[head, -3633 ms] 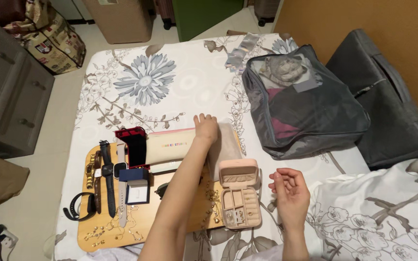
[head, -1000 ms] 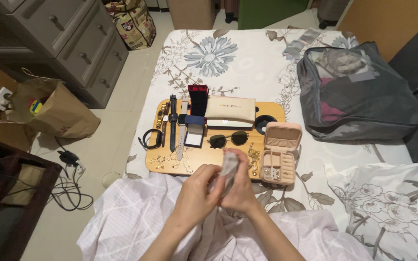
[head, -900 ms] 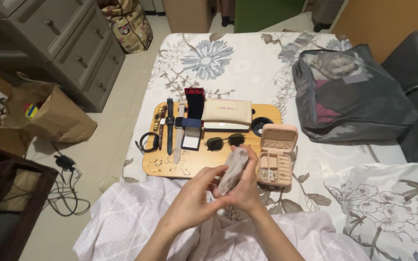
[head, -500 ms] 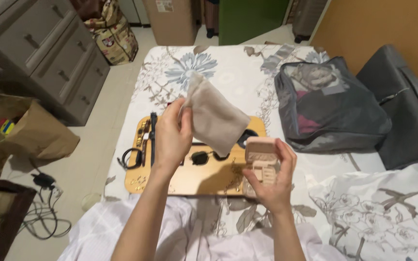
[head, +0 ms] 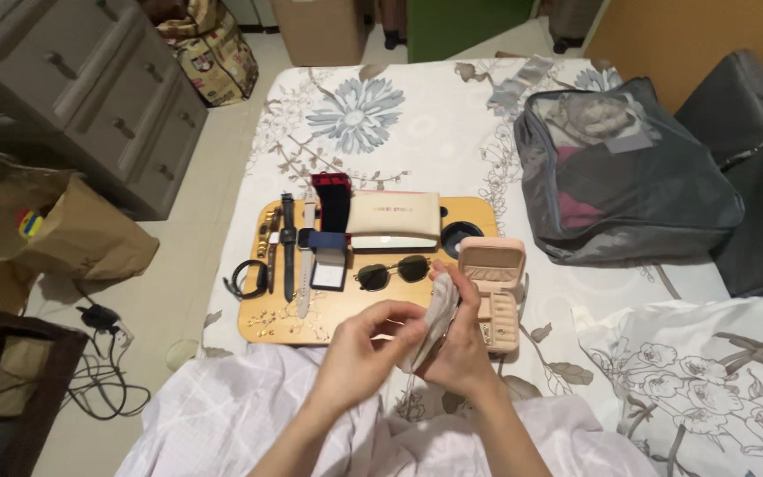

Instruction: The person sits on a bed and wipes sunglasses with a blue cloth, then slides them into a fabric pouch and a hard case. They also wipe a second pair of sunglasses with a white cloth, place it into a pouch, and arrange watches and a jewelry box on the lap desk.

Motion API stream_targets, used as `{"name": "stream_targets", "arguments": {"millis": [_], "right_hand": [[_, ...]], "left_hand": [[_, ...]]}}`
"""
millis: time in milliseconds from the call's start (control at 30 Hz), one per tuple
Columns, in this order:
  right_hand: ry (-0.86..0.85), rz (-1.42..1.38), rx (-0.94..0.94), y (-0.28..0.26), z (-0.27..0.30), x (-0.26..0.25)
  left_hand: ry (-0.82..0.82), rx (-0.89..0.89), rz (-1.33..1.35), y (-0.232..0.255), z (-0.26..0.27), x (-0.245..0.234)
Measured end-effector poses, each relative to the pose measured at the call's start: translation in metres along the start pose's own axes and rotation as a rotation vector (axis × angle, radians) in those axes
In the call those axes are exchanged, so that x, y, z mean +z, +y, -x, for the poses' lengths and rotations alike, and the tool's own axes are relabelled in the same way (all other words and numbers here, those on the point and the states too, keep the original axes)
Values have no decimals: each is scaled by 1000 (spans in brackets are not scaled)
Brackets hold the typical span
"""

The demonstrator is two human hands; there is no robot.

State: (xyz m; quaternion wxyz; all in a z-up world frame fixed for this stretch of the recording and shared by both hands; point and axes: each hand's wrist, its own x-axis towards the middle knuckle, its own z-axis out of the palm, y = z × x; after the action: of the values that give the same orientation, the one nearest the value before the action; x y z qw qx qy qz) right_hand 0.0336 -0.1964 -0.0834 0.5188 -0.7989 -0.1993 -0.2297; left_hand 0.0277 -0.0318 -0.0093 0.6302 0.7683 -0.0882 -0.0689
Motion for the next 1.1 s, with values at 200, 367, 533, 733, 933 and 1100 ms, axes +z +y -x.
{"name": "stream_targets", "arguments": {"millis": [200,367,533,733,933,1100], "right_hand": [[-51,-61,-25,-8,4,17],[-121,-104,59,-12,5,17],[-108,4,105,-21,3,14],[-50,194,-100,-18,2,17],[-97,291,-118,-9,3,19],[-128,217,-13,-7,6,21]], "left_hand": [[1,-76,-12,17,13,-23],[-6,-69,-156,21,19,-33],[106,-100,-141,23,22,-42],[272,226,-465,20,27,-29],[328,274,-472,-4,7,-30],[67,211,-72,-16,2,-43]]}}
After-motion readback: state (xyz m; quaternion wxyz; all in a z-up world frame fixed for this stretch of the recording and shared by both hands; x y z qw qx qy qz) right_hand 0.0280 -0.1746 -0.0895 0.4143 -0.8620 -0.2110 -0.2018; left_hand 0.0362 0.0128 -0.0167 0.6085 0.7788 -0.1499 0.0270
